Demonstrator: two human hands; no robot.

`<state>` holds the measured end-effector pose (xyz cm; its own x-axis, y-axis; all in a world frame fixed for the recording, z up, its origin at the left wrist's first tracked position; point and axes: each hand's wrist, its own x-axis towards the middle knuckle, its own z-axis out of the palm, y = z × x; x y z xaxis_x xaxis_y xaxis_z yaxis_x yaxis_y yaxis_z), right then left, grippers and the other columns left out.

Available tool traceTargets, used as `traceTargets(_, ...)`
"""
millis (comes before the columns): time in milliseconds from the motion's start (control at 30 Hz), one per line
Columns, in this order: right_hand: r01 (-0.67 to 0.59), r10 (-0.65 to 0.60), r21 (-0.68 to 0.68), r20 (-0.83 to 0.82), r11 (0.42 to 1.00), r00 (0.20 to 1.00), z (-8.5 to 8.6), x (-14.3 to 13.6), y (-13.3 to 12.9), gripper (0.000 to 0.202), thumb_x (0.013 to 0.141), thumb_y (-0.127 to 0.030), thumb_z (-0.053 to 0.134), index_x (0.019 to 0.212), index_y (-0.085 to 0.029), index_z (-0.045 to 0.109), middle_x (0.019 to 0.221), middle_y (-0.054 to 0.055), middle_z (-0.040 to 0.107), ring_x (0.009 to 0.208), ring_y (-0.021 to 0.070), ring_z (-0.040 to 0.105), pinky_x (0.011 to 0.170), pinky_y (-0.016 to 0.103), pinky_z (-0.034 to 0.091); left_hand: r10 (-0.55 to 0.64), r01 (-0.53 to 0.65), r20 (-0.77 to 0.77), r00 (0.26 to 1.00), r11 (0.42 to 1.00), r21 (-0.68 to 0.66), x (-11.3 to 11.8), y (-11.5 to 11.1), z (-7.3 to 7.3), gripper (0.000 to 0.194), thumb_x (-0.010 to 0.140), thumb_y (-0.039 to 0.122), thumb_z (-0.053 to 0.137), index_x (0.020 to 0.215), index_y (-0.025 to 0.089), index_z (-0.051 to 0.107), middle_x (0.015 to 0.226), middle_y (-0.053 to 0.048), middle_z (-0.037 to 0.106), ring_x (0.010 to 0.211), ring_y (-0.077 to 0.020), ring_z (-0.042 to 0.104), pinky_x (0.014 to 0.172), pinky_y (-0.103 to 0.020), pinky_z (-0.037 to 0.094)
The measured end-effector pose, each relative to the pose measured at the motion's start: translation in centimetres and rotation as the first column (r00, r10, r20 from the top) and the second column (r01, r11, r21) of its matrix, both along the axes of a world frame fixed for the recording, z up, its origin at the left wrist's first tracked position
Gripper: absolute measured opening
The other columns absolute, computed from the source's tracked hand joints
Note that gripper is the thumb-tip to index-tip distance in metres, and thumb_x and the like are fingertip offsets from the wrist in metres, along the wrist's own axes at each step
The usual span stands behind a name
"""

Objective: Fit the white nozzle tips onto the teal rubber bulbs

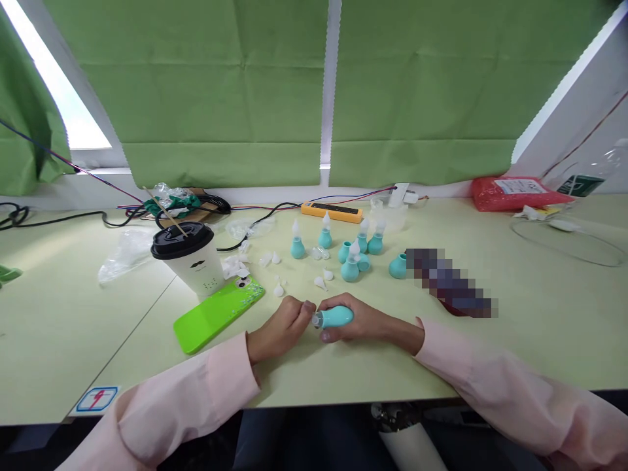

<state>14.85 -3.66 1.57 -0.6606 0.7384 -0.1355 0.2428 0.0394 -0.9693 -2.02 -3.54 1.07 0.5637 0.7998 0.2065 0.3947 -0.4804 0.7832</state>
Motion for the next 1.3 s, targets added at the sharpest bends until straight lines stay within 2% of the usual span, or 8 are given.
traceTargets(133, 0.072, -0.065, 0.066, -0.104, 0.995, 0.992, 0.5, 0.3, 0.2, 0.025, 0.062, -0.038, 0.061, 0.07, -0.015, 0.055, 0.052, -0.004, 0.044, 0.045, 0.0057, 0.039, 0.043, 0.019, 0.033, 0.06, -0.065, 0.14, 0.988, 0.997, 0.032, -0.8, 1.1, 0.7, 0.043, 0.085, 0.036, 0.012, 0.066, 0.017, 0.046, 0.054, 0.001, 0.042, 0.049, -0.01, 0.036, 0.048, -0.023, 0.031)
traceTargets(233, 0.263, -0.23, 0.16, -0.201, 0.951, 0.952, 1.0, 1.0, 0.8, 0.024, 0.06, -0.036, 0.064, 0.071, -0.015, 0.058, 0.058, -0.002, 0.047, 0.053, 0.0081, 0.044, 0.049, 0.021, 0.036, 0.175, -0.171, 0.016, 0.984, 0.935, 0.311, -1.2, 2.5, 0.5, 0.03, 0.085, 0.032, 0.024, 0.094, 0.017, 0.049, 0.08, -0.005, 0.054, 0.071, -0.0151, 0.047, 0.066, -0.028, 0.038)
traceTargets(400, 0.285, -0.219, 0.129, -0.374, 0.95, 0.901, 0.9, 1.7, 1.8, 0.018, 0.065, -0.029, 0.06, 0.077, -0.015, 0.059, 0.07, 0.001, 0.054, 0.062, 0.0117, 0.05, 0.063, 0.027, 0.041, 0.174, 0.169, -0.437, 0.882, 0.75, 0.639, 0.0, 4.6, -1.7, 0.029, 0.079, 0.011, 0.036, 0.104, 0.02, 0.048, 0.112, -0.007, 0.049, 0.107, -0.025, 0.034, 0.088, -0.042, 0.027)
traceTargets(600, 0.273, -0.204, 0.122, -0.4, 0.954, 0.893, 0.0, 1.4, 1.8, 0.011, 0.067, -0.024, 0.052, 0.073, -0.015, 0.056, 0.062, 0.0, 0.052, 0.056, 0.0117, 0.05, 0.058, 0.028, 0.042, 0.228, 0.19, -0.518, 0.825, 0.75, 0.633, 1.2, 5.3, -2.3, 0.019, 0.079, 0.012, 0.037, 0.084, 0.015, 0.055, 0.086, -0.01, 0.058, 0.095, -0.0266, 0.044, 0.075, -0.041, 0.036)
traceTargets(733, 0.368, -0.33, 0.297, -0.173, 0.881, 0.928, -0.6, 1.3, 1.4, 0.009, 0.066, -0.02, 0.049, 0.058, -0.016, 0.049, 0.052, -0.003, 0.046, 0.048, 0.0088, 0.044, 0.047, 0.022, 0.036, 0.169, -0.097, -0.098, 0.981, 0.856, 0.508, 0.8, 4.4, -0.7, 0.022, 0.078, 0.021, 0.044, 0.095, 0.014, 0.054, 0.09, -0.01, 0.059, 0.083, -0.0187, 0.052, 0.073, -0.033, 0.043)
traceTargets(867, 0.359, -0.4, 0.425, 0.008, 0.831, 0.916, -1.0, 1.1, 1.0, 0.015, 0.07, -0.023, 0.047, 0.056, -0.017, 0.043, 0.05, -0.004, 0.042, 0.045, 0.0079, 0.041, 0.044, 0.021, 0.032, 0.173, -0.19, 0.412, 0.894, 0.982, 0.001, 0.8, 3.0, 1.2, 0.025, 0.074, 0.029, 0.051, 0.091, 0.012, 0.058, 0.094, -0.009, 0.061, 0.081, -0.0176, 0.057, 0.075, -0.032, 0.047)
traceTargets(967, 0.337, -0.402, 0.459, 0.049, 0.822, 0.914, -1.1, 0.9, 0.7, 0.022, 0.073, -0.032, 0.046, 0.058, -0.017, 0.042, 0.049, -0.004, 0.041, 0.045, 0.0078, 0.04, 0.043, 0.02, 0.031, 0.163, -0.049, 0.499, 0.851, 0.971, -0.234, 1.0, 2.5, 2.0, 0.027, 0.069, 0.031, 0.057, 0.085, 0.01, 0.06, 0.087, -0.009, 0.065, 0.081, -0.0201, 0.059, 0.079, -0.036, 0.047)
traceTargets(1300, 0.265, -0.391, 0.566, 0.111, 0.781, 0.914, -0.9, 0.8, 0.4, 0.027, 0.078, -0.037, 0.042, 0.059, -0.018, 0.038, 0.049, -0.005, 0.042, 0.045, 0.0075, 0.038, 0.043, 0.02, 0.029, 0.202, 0.012, 0.546, 0.813, 0.932, -0.363, 0.7, 3.1, 1.2, 0.022, 0.064, 0.028, 0.063, 0.076, 0.01, 0.062, 0.084, -0.008, 0.065, 0.078, -0.0189, 0.06, 0.074, -0.035, 0.05)
